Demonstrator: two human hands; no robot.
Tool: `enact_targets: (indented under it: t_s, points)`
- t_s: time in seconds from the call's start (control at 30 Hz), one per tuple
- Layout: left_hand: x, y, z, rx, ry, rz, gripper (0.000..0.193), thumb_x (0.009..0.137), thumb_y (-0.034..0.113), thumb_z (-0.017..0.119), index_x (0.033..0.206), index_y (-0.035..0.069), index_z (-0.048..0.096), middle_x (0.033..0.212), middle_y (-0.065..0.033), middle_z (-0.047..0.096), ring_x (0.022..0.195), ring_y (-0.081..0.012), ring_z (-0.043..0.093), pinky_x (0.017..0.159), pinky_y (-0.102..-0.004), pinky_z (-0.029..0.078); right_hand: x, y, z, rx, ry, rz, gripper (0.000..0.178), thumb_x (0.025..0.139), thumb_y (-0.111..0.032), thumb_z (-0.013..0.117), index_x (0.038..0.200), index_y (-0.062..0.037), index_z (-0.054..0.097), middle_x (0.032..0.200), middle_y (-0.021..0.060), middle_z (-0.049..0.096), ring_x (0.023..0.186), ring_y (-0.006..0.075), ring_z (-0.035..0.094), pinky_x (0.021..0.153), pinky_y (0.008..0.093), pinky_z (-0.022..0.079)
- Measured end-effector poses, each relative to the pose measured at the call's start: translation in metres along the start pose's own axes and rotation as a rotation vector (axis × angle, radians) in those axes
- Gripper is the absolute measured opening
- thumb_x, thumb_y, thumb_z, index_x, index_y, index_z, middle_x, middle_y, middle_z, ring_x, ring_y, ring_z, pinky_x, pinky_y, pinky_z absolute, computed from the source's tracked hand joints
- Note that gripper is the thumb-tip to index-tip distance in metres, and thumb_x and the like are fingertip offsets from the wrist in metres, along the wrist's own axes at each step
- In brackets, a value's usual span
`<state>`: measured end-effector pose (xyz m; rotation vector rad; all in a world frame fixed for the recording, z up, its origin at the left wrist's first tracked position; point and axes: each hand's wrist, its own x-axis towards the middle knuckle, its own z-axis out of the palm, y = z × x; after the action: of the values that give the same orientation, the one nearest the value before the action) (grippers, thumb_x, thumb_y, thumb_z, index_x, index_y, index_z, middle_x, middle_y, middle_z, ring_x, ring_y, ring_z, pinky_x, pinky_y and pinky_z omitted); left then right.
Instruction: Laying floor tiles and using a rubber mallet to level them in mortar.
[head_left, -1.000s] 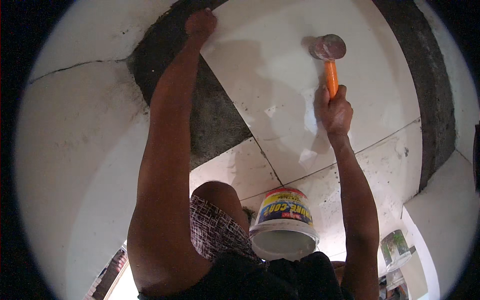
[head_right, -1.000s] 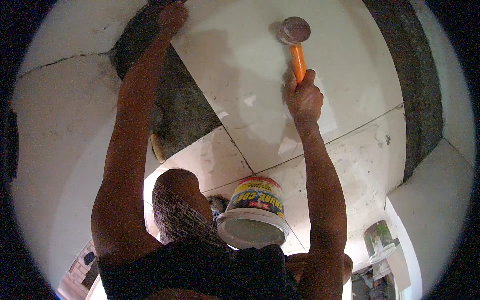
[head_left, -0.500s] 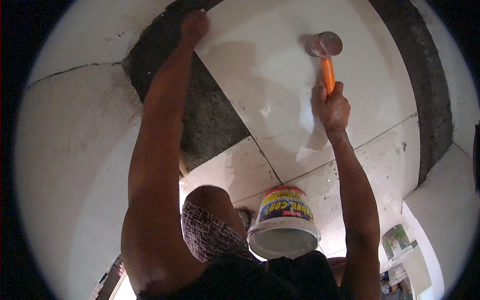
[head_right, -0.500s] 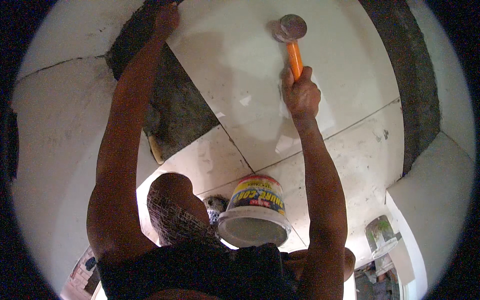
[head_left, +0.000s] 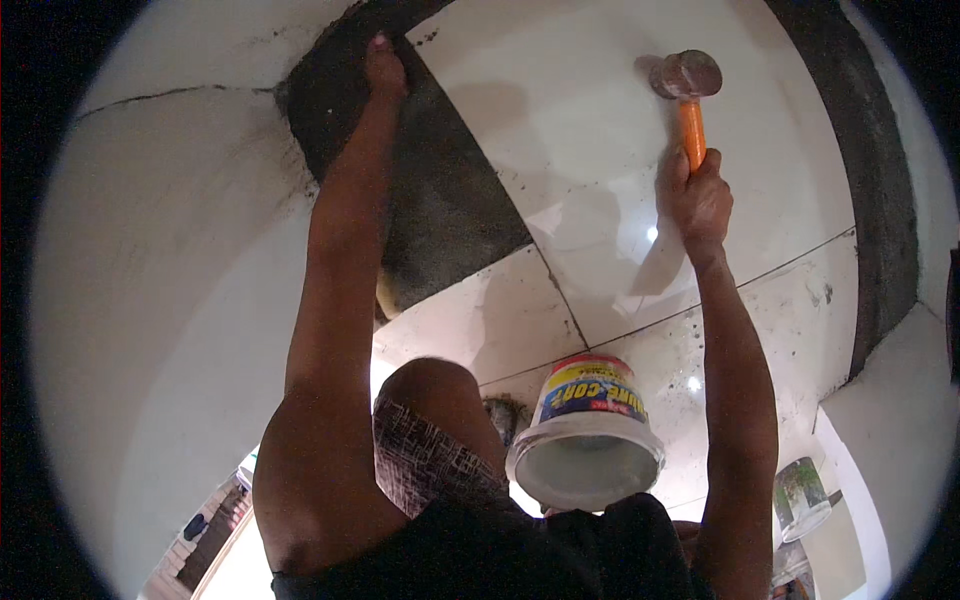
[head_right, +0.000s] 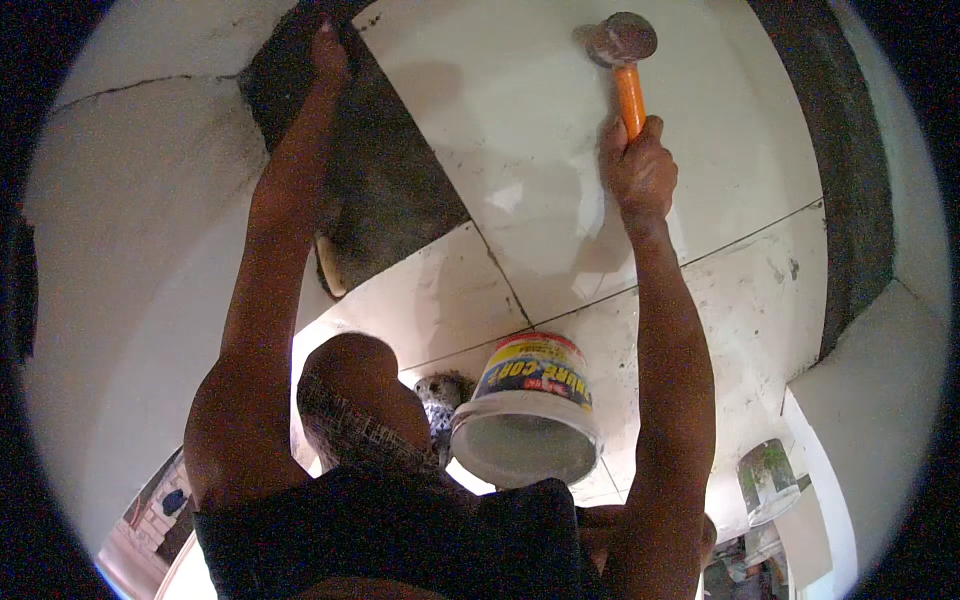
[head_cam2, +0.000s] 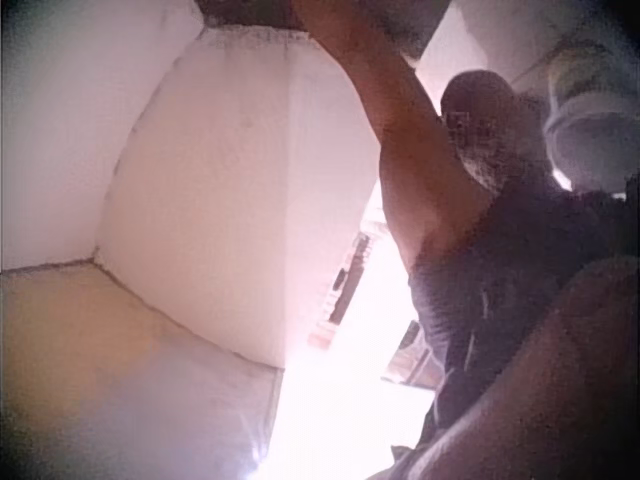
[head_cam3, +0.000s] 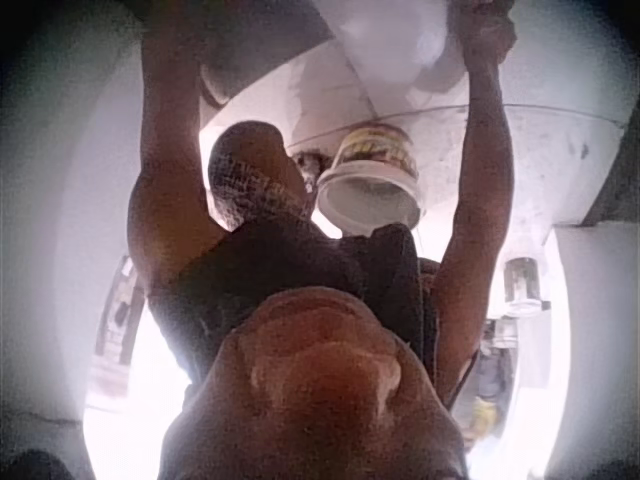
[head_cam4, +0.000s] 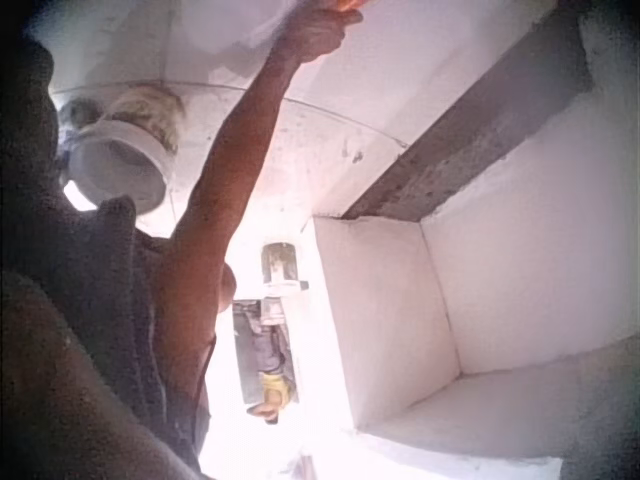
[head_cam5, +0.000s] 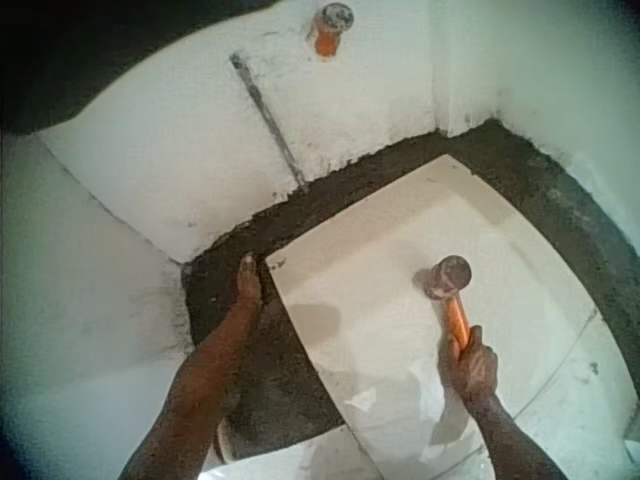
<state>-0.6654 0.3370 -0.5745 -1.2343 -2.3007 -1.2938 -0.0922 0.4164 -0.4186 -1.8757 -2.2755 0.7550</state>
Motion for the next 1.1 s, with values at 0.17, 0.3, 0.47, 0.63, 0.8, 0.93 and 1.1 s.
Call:
enact_targets:
  t_s: [0.17,0.3,0.47,0.63,0.8,0.93,1.1]
  points:
    - [-0.068,0.071,-0.019,-0.063,-0.208,-0.338,0.065,0.107,0.052,0.042,0.145,-0.001,0.047,0.129,-0.0254,0.061,0.111,-0.037,0.061,0.099,-0.0469,0.046,0.001,0.003,0.001,-0.033,0.008,0.008,0.048,0.102,-0.054,0.048,0.113,-0.0068,0.047,0.083,0.0272,0.07,0.08,0.0493,0.07,0.069,0.0608,0.055]
    - [-0.086,0.083,0.003,0.211,-0.147,-0.172,0.068,0.106,0.05,0.047,0.152,0.001,0.041,0.137,-0.0279,0.058,0.12,-0.0454,0.059,0.103,-0.0544,0.046,0.002,0.009,0.005,-0.014,0.015,-0.009,0.051,0.102,-0.056,0.048,0.112,-0.0062,0.046,0.083,0.0277,0.07,0.08,0.0502,0.069,0.069,0.0602,0.055]
    - [-0.063,0.057,0.016,0.645,-0.504,-0.024,0.059,0.108,0.044,0.043,0.152,0.005,0.046,0.152,-0.0232,0.049,0.137,-0.0442,0.049,0.116,-0.0531,0.038,0.0,0.009,0.006,0.004,0.045,-0.034,0.056,0.101,-0.059,0.047,0.115,-0.0051,0.048,0.082,0.0281,0.07,0.08,0.0508,0.069,0.07,0.0607,0.055]
    - [-0.042,0.064,-0.032,-0.001,-0.443,-0.477,0.052,0.108,0.044,0.045,0.147,0.011,0.053,0.142,-0.0209,0.058,0.125,-0.0426,0.058,0.107,-0.0531,0.045,0.0,0.006,0.004,-0.017,0.06,-0.065,0.056,0.102,-0.058,0.045,0.116,-0.0039,0.049,0.082,0.0298,0.069,0.079,0.052,0.069,0.07,0.0609,0.054]
    - [-0.024,0.028,-0.026,-0.214,-0.428,-0.413,0.063,0.105,0.053,0.047,0.147,0.007,0.05,0.14,-0.0292,0.055,0.127,-0.0434,0.055,0.109,-0.0517,0.04,0.002,0.011,0.005,0.004,0.058,-0.098,0.054,0.101,-0.056,0.047,0.115,-0.0036,0.048,0.083,0.0295,0.07,0.08,0.0516,0.069,0.069,0.0609,0.054]
    - [-0.015,-0.005,0.011,0.078,-0.361,-0.164,0.058,0.105,0.048,0.046,0.139,0.002,0.057,0.135,-0.0271,0.06,0.13,-0.0409,0.054,0.112,-0.0509,0.04,0.003,0.014,0.008,-0.02,0.063,-0.106,0.052,0.102,-0.054,0.047,0.115,-0.0039,0.048,0.083,0.0299,0.07,0.08,0.0513,0.069,0.069,0.0608,0.054]
    - [-0.049,0.056,-0.016,0.147,-0.263,-0.062,0.069,0.103,0.053,0.05,0.149,0.003,0.046,0.139,-0.0322,0.054,0.127,-0.0424,0.056,0.107,-0.053,0.042,0.002,0.009,0.005,0.01,0.036,-0.05,0.047,0.102,-0.051,0.048,0.116,-0.0055,0.048,0.084,0.0289,0.07,0.081,0.0507,0.069,0.071,0.0602,0.055]
